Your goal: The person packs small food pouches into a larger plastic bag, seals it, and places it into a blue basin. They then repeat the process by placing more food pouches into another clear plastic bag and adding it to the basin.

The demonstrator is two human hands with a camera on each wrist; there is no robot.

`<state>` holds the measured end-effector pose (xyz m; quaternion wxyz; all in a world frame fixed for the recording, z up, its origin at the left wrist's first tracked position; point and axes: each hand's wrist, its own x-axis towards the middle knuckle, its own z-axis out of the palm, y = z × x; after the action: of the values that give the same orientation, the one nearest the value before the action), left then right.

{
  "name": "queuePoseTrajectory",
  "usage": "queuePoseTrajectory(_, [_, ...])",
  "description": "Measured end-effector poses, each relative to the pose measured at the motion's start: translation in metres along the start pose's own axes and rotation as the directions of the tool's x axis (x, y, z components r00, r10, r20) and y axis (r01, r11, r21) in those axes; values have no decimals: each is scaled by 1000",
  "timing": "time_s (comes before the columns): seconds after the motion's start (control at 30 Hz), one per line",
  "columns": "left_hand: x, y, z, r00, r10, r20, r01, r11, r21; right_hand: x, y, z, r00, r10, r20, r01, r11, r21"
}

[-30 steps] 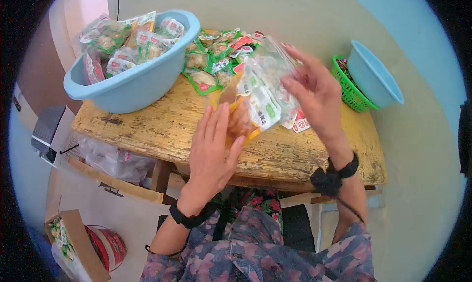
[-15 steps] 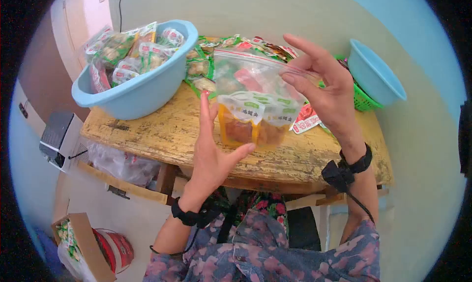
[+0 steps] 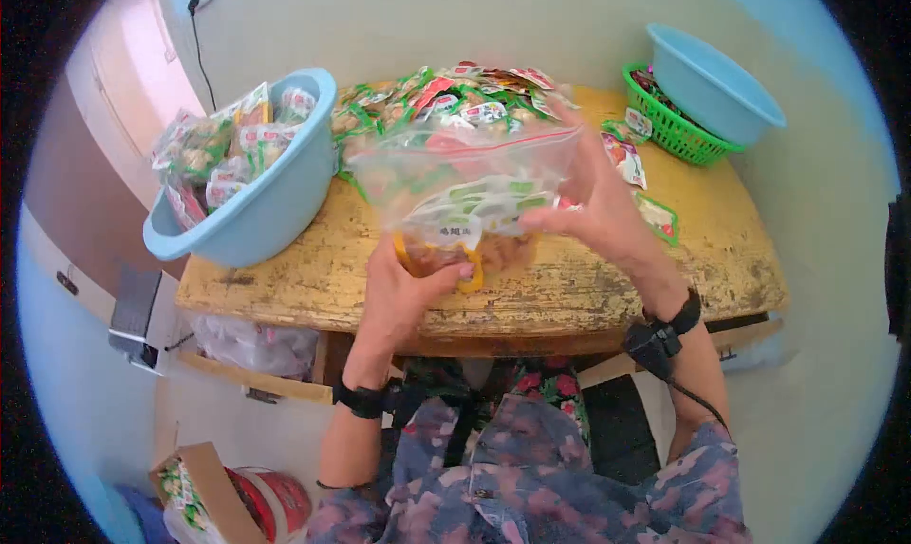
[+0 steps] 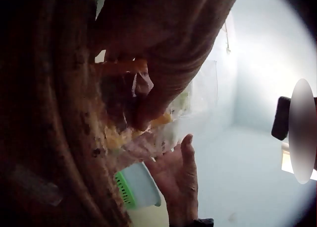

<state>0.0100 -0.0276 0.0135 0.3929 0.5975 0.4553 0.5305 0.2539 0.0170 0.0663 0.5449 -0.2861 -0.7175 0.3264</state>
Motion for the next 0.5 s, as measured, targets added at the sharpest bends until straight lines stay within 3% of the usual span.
queuePoseTrajectory(0.07, [-8, -3, 5, 1000, -18, 7, 17, 998, 67, -18, 22, 3, 984, 117, 138, -130, 987, 92])
queuePoseTrajectory(0.17, [-10, -1, 10, 996, -27, 81, 29, 999, -14, -28, 21, 11, 928, 273, 254, -294, 955, 47])
queuePoseTrajectory(0.27, [-12, -11, 7, 996, 82, 20, -82, 996, -20, -21, 5, 8, 962, 135, 239, -139, 990, 0])
queuePoseTrajectory(0.37, [-8, -10, -2, 991, -35, 133, 20, 993, 113, -25, 17, 7, 958, 117, 263, -127, 992, 22])
queuePoseTrajectory(0.5, [-6, -13, -4, 992, -21, 122, 11, 996, 86, -27, 38, 1, 941, 154, 301, -167, 986, 15])
